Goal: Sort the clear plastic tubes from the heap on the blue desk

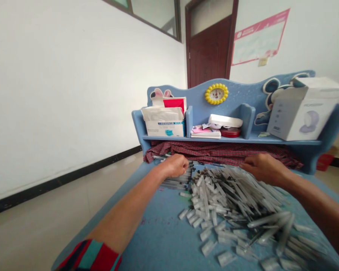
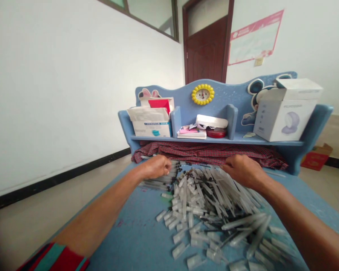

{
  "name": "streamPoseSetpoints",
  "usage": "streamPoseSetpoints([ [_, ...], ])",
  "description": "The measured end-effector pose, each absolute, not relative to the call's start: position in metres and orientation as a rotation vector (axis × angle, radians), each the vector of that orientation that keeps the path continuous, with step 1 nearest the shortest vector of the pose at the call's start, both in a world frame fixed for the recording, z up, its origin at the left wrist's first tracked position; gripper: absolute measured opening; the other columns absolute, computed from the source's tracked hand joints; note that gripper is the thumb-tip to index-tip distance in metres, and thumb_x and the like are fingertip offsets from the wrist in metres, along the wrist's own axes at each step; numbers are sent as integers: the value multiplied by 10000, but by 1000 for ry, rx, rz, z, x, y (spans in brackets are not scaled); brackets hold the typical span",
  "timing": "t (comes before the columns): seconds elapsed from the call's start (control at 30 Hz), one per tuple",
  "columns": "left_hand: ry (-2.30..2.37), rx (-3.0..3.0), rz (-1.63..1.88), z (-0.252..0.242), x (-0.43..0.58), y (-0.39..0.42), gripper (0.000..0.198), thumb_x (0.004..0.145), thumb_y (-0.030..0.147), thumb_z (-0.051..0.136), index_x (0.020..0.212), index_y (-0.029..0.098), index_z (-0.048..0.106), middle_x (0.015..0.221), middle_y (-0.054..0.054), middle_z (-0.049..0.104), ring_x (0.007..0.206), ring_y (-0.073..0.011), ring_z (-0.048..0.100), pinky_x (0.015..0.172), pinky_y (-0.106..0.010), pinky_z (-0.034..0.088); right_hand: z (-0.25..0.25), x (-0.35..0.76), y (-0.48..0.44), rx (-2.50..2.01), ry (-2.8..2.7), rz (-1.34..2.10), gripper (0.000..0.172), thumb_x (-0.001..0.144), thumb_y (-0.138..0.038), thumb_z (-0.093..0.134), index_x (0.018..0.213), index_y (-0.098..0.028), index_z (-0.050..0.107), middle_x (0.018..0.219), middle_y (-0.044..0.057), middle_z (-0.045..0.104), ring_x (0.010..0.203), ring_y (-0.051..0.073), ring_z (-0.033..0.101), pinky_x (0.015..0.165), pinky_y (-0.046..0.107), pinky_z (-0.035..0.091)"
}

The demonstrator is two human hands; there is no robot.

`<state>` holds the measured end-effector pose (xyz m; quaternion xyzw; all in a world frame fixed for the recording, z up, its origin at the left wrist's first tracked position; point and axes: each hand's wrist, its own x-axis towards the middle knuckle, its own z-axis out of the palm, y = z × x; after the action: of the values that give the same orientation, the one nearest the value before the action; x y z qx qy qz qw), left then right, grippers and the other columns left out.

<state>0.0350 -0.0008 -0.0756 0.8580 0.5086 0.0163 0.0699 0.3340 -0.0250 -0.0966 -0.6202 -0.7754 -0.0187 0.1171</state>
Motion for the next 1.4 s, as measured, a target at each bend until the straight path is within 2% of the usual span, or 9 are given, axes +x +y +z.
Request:
streamPoseSetpoints([
  [0.2, 1680, 2673, -173, -82, 23, -4, 147, 513, 76, 589, 599, 192, 619, 646, -13, 624, 669, -187, 568, 565, -231, 367, -89, 308, -46, -1610, -2282, -76, 375, 837, -410, 390, 627, -201, 621, 612, 38, 648, 552, 139, 560, 507, 229, 292],
  [0.37, 1684, 2694, -190, -88, 21, -3, 93, 538, 97, 593, 547, 189, 577, 568, 5, 573, 607, -163, 540, 508, -214, 324, -88, 293, -60, -1518, -2312, -70, 350, 841, -393, 401, 662, -203, 635, 638, 42, 658, 571, 145, 567, 524, 236, 291],
  [0.57, 1531, 2796, -43, -77, 26, -15, 93, 608, 96, 523, 595, 183, 554, 595, 12, 553, 590, -142, 503, 487, -216, 273, -91, 282, -72, -1452, -2310, 23, 345, 851, -392, 394, 677, -194, 618, 599, 33, 627, 548, 137, 551, 521, 241, 276],
  [0.83, 921, 2939, 338, -67, 65, -49, 83, 749, 136, 469, 761, 173, 543, 724, -6, 569, 679, -141, 523, 608, -206, 348, -96, 268, -77, -1275, -2150, 282, 384, 870, -395, 359, 574, -178, 472, 502, -7, 526, 475, 100, 464, 461, 207, 283],
  [1.07, 830, 2933, 487, -74, 71, -51, 128, 826, 170, 455, 876, 151, 572, 815, -39, 592, 773, -152, 545, 706, -215, 380, -100, 274, -77, -1319, -1995, 648, 357, 857, -429, 372, 599, -190, 435, 412, -41, 510, 327, 74, 408, 365, 188, 268],
  [1.3, 733, 2836, 579, -78, 74, -51, 179, 851, 181, 441, 938, 129, 588, 846, -45, 612, 792, -142, 552, 717, -206, 388, -101, 281, -77, -1214, -1862, 924, 353, 783, -489, 494, 607, -185, 458, 466, -15, 563, 337, 81, 448, 357, 193, 316],
  [1.4, 755, 2753, 592, -75, 75, -52, 176, 847, 179, 450, 921, 129, 602, 825, -31, 616, 784, -135, 554, 695, -192, 387, -101, 283, -76, -1109, -1776, 1025, 319, 734, -493, 569, 717, -184, 489, 522, -12, 587, 382, 95, 493, 390, 206, 362],
])
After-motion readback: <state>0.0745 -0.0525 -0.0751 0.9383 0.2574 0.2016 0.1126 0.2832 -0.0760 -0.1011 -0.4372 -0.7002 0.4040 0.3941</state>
